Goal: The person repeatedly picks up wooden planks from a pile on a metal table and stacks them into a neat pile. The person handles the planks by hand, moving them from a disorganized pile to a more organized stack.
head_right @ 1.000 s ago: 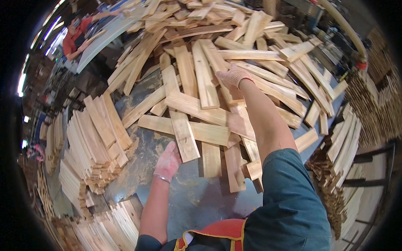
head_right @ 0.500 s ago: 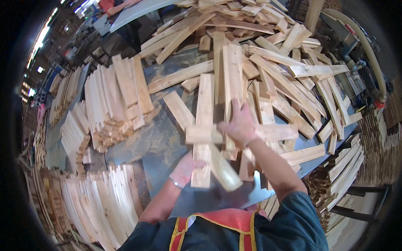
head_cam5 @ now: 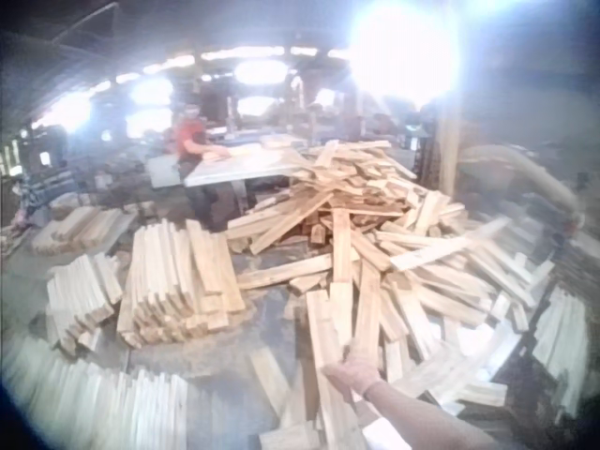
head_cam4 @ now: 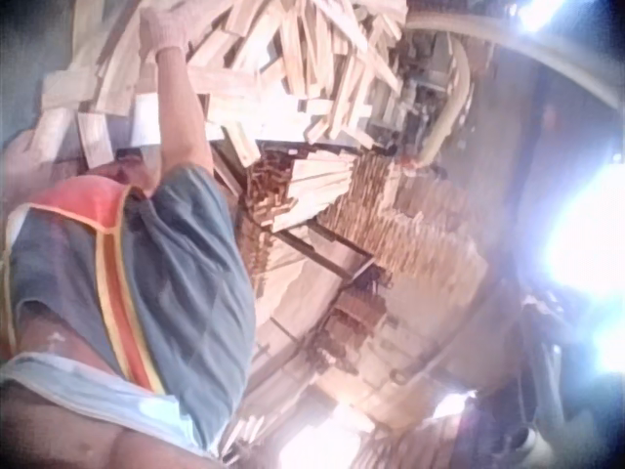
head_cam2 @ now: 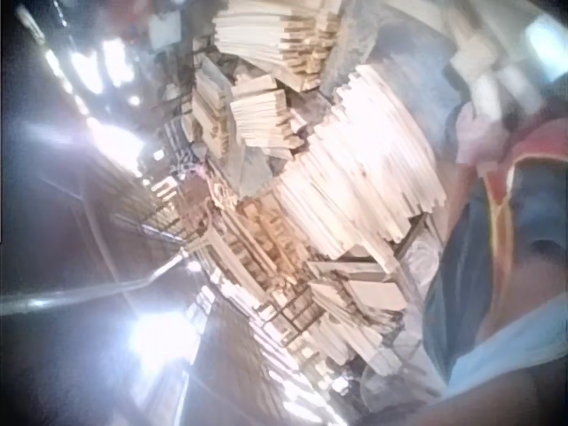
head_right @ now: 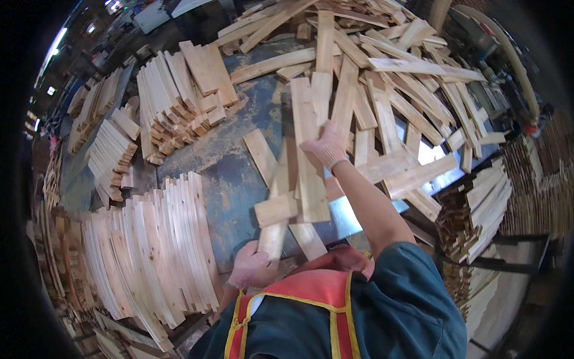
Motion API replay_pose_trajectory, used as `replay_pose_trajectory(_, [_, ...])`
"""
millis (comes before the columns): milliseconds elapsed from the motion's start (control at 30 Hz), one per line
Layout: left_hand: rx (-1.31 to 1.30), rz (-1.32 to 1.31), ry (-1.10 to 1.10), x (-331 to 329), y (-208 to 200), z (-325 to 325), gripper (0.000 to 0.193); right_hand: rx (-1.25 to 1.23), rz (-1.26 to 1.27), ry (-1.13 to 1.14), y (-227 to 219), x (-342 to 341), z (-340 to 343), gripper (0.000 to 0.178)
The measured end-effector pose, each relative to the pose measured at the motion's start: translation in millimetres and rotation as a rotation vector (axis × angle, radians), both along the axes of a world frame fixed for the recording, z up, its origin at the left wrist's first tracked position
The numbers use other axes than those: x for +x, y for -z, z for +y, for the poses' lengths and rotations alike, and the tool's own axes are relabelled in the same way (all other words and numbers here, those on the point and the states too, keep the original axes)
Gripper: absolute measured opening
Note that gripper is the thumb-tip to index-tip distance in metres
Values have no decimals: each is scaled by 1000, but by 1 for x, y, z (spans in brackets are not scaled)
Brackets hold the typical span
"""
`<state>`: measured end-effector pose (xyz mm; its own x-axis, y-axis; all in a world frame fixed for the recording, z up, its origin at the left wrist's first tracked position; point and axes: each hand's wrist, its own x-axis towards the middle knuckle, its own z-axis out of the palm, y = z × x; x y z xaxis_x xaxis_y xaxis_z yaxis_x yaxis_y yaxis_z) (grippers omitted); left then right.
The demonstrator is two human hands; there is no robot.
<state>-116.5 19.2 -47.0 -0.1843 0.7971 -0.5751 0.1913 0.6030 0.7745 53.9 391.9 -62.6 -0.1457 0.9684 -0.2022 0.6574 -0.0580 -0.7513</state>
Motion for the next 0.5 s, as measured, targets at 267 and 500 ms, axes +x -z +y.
replay_pose_trajectory(267, [511,1147,54,-45,103,-145,34,-250,283,-167,12,7,-44,79])
replay_pose_trajectory(500, [-26,1633,-307,-47,115,-163,53,53,232,-45,-22,105,-75,85])
